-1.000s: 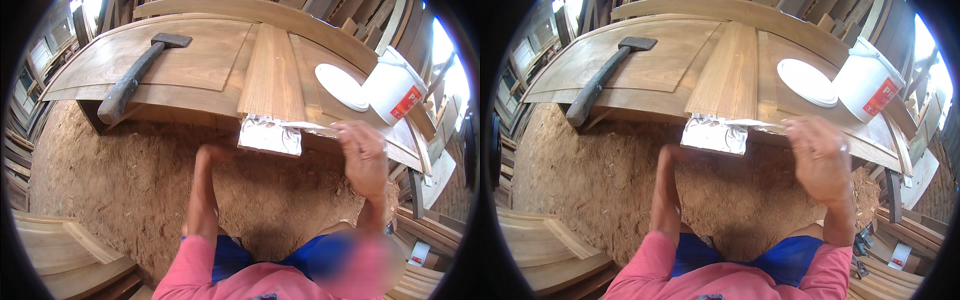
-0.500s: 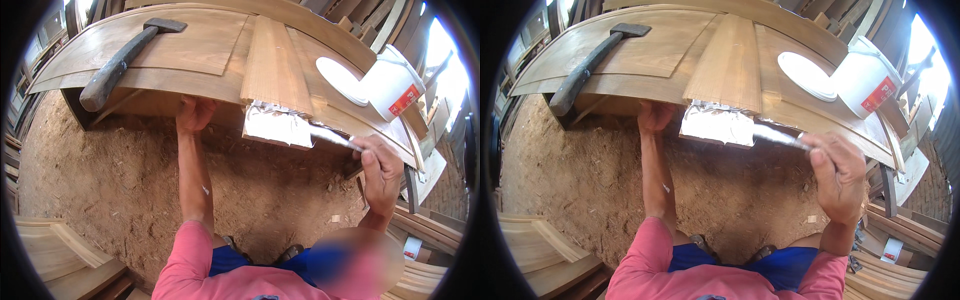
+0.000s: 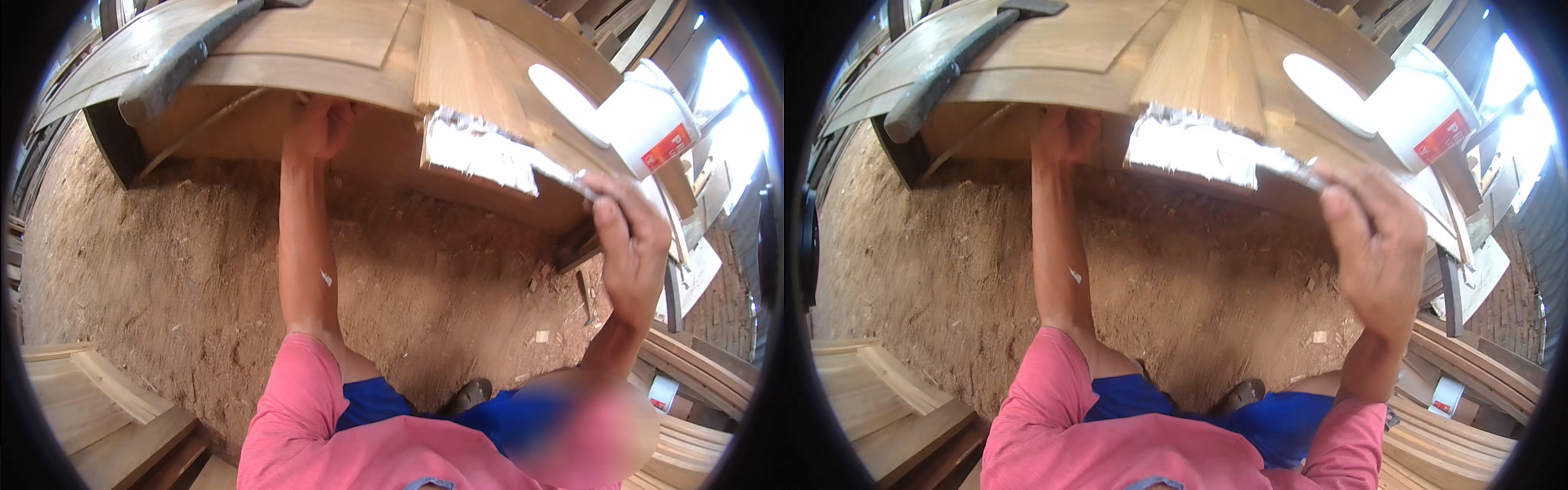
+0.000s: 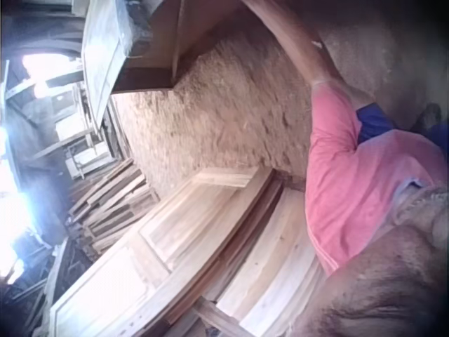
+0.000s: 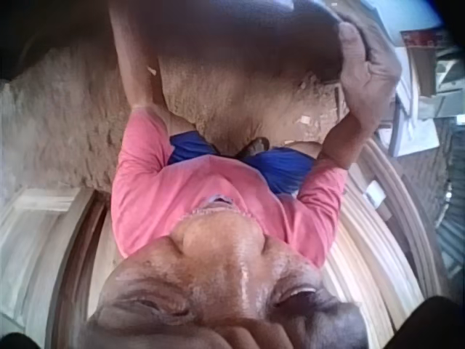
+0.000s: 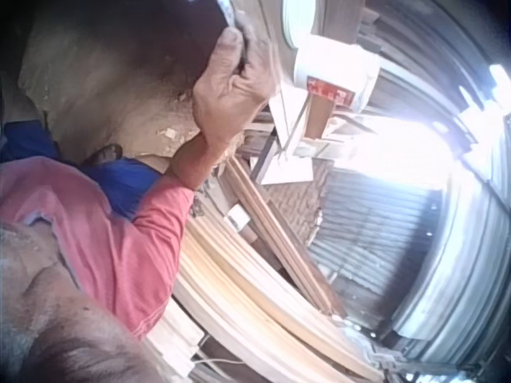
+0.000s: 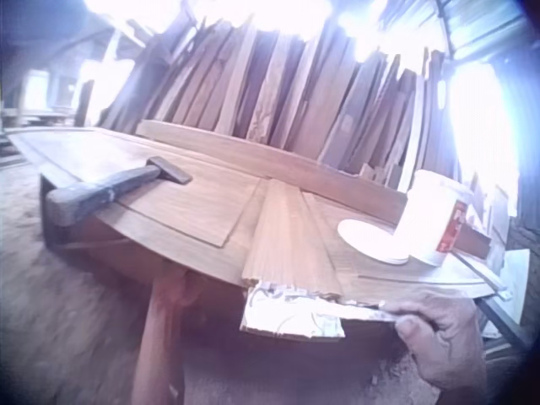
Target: The person applies wood filler to the gaps and edges of a large wooden door using a spatula, smoothing the paste over several different sections of the frame.
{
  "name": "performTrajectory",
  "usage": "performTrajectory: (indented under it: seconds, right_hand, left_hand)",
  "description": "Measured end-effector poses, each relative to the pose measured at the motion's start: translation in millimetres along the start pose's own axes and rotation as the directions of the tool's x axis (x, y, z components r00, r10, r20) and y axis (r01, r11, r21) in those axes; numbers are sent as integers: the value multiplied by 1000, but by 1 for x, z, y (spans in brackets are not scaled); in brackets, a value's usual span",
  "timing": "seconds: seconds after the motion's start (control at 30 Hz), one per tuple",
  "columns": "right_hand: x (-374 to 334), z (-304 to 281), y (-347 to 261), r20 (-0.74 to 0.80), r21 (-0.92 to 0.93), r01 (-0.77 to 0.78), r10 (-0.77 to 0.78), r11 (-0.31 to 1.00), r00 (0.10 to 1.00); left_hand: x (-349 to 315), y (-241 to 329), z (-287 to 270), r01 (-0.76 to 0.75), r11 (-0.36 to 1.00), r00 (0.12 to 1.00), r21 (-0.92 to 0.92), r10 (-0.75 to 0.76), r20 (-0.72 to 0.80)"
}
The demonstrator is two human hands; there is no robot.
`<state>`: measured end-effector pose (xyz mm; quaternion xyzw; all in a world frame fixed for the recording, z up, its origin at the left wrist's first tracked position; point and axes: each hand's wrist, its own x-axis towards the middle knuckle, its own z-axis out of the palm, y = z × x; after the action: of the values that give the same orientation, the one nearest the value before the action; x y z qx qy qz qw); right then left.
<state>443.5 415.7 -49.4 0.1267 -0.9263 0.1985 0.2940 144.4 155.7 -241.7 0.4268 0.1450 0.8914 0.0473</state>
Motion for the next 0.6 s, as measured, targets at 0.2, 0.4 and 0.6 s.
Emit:
performTrajectory:
  seconds: [0.2, 0.4, 0.6]
  right_hand:
    - [-26, 1, 17, 131, 188, -30, 5, 982, 991]
    - [-58, 34, 30, 39, 77, -17, 14, 997, 999]
    - [-35, 75, 25, -249, 93, 43, -19, 995, 968]
  left_hand:
    - [2, 20, 10, 93, 986, 995, 135, -88, -38]
    - [8, 23, 27, 69, 943, 989, 325, -22, -146]
    - [11, 24, 34, 22, 927, 984, 375, 45, -170]
